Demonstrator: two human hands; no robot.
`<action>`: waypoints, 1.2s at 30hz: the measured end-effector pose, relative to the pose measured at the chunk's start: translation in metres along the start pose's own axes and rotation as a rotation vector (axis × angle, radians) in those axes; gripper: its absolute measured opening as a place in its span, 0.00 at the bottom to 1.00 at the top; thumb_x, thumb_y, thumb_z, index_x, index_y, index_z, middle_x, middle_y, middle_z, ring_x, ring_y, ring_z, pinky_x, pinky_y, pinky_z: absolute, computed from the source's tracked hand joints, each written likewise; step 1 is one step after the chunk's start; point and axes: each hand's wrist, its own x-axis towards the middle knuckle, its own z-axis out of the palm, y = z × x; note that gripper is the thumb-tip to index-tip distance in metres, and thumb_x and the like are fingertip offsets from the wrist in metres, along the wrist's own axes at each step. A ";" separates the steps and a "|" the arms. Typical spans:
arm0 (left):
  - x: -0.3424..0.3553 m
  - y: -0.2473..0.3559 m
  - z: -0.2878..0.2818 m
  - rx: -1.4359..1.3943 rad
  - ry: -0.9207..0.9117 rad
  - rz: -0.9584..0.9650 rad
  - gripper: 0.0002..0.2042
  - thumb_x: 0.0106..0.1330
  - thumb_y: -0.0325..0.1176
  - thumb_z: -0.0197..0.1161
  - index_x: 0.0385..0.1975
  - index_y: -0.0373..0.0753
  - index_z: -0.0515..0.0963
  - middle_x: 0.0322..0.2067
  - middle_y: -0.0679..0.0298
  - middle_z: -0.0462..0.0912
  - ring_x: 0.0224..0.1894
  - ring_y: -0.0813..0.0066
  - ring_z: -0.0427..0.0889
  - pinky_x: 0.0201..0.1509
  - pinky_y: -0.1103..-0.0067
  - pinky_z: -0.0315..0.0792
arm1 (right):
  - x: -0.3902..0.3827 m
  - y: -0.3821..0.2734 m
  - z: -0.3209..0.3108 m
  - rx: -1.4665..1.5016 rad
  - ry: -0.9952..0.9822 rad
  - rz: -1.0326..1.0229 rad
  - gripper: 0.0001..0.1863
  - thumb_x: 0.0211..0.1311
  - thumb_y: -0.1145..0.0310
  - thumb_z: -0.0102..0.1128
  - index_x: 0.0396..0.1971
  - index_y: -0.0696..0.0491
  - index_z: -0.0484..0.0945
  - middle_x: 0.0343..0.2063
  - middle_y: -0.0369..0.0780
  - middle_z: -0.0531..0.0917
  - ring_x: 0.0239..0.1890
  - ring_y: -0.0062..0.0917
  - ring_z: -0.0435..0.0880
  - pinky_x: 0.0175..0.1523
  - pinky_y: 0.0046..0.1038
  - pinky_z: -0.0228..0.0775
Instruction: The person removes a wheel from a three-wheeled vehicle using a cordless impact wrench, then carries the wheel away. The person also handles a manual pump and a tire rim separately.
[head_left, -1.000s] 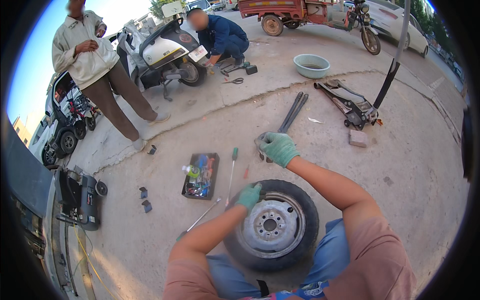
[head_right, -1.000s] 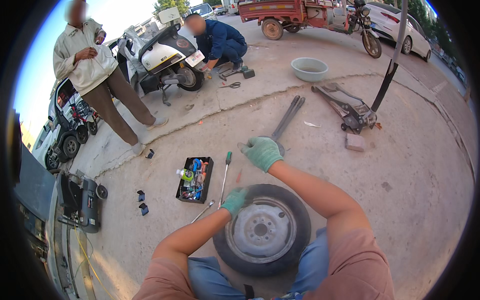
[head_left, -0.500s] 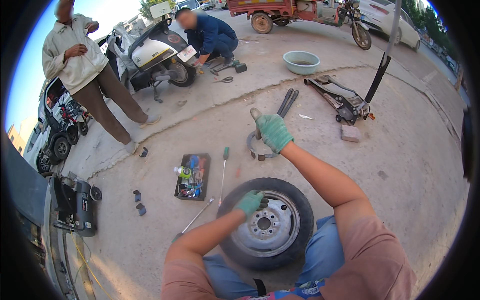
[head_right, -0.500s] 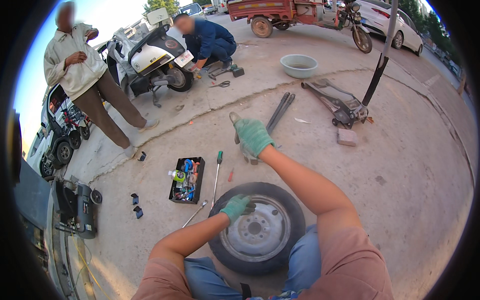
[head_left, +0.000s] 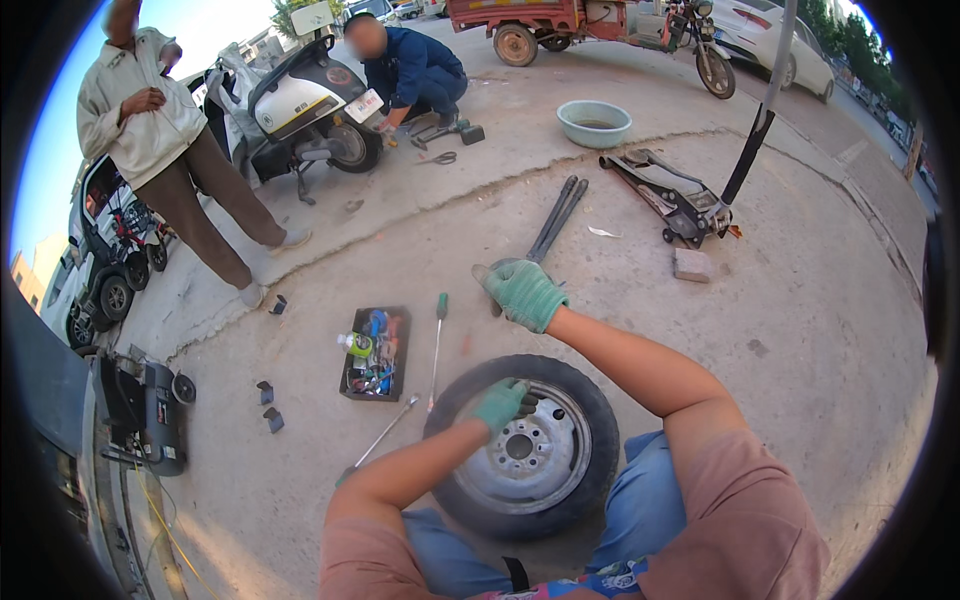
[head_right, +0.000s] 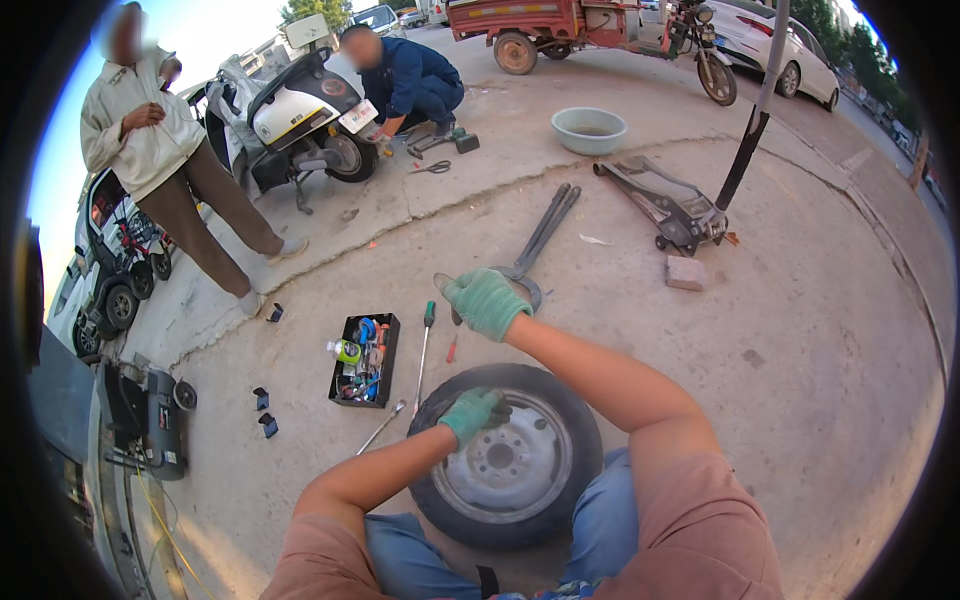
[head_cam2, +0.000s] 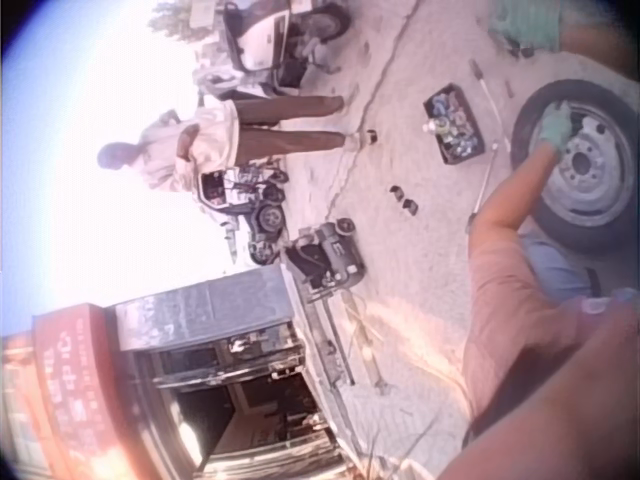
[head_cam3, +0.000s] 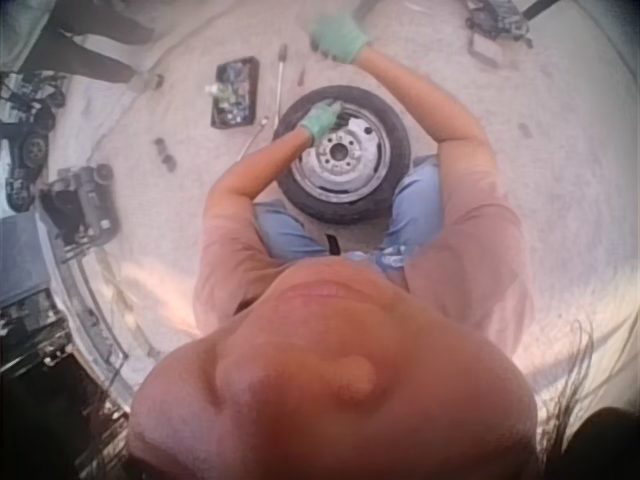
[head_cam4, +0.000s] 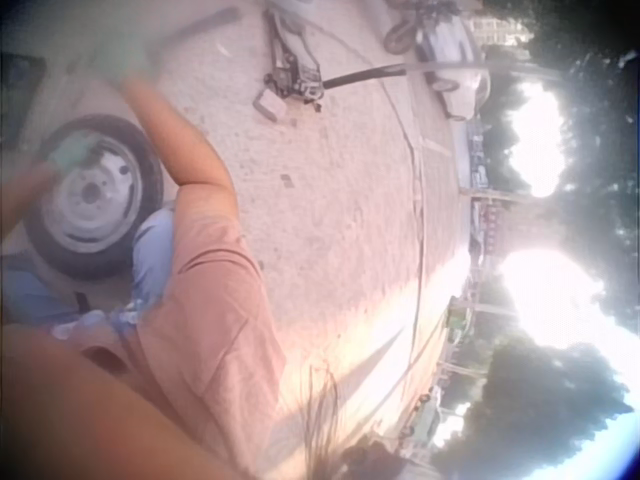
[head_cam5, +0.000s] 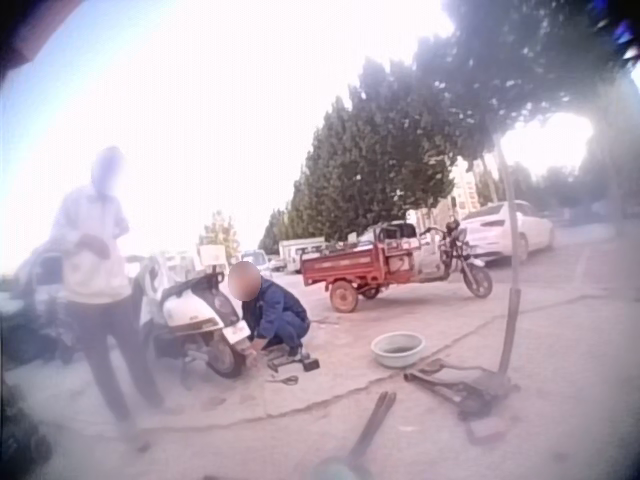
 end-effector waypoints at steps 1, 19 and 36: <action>-0.001 0.002 0.002 0.010 -0.011 -0.004 0.18 0.71 0.40 0.48 0.51 0.31 0.69 0.42 0.51 0.81 0.42 0.63 0.82 0.48 0.71 0.75 | -0.002 0.002 0.002 -0.047 -0.005 -0.048 0.35 0.64 0.43 0.47 0.06 0.56 0.77 0.07 0.40 0.73 0.14 0.26 0.73 0.29 0.29 0.69; -0.005 0.014 0.028 -0.099 -0.079 -0.026 0.16 0.73 0.42 0.46 0.47 0.36 0.71 0.39 0.55 0.82 0.40 0.66 0.83 0.46 0.73 0.74 | -0.037 0.045 0.041 -0.588 -0.329 -0.338 0.24 0.65 0.52 0.44 0.25 0.55 0.82 0.25 0.48 0.82 0.29 0.43 0.82 0.38 0.41 0.72; -0.017 0.011 0.027 -0.200 -0.113 -0.124 0.10 0.72 0.35 0.47 0.44 0.40 0.74 0.36 0.60 0.84 0.38 0.72 0.85 0.38 0.81 0.77 | -0.056 0.043 0.061 -0.614 -0.583 -0.095 0.26 0.62 0.47 0.45 0.34 0.54 0.84 0.35 0.51 0.83 0.37 0.45 0.82 0.48 0.41 0.70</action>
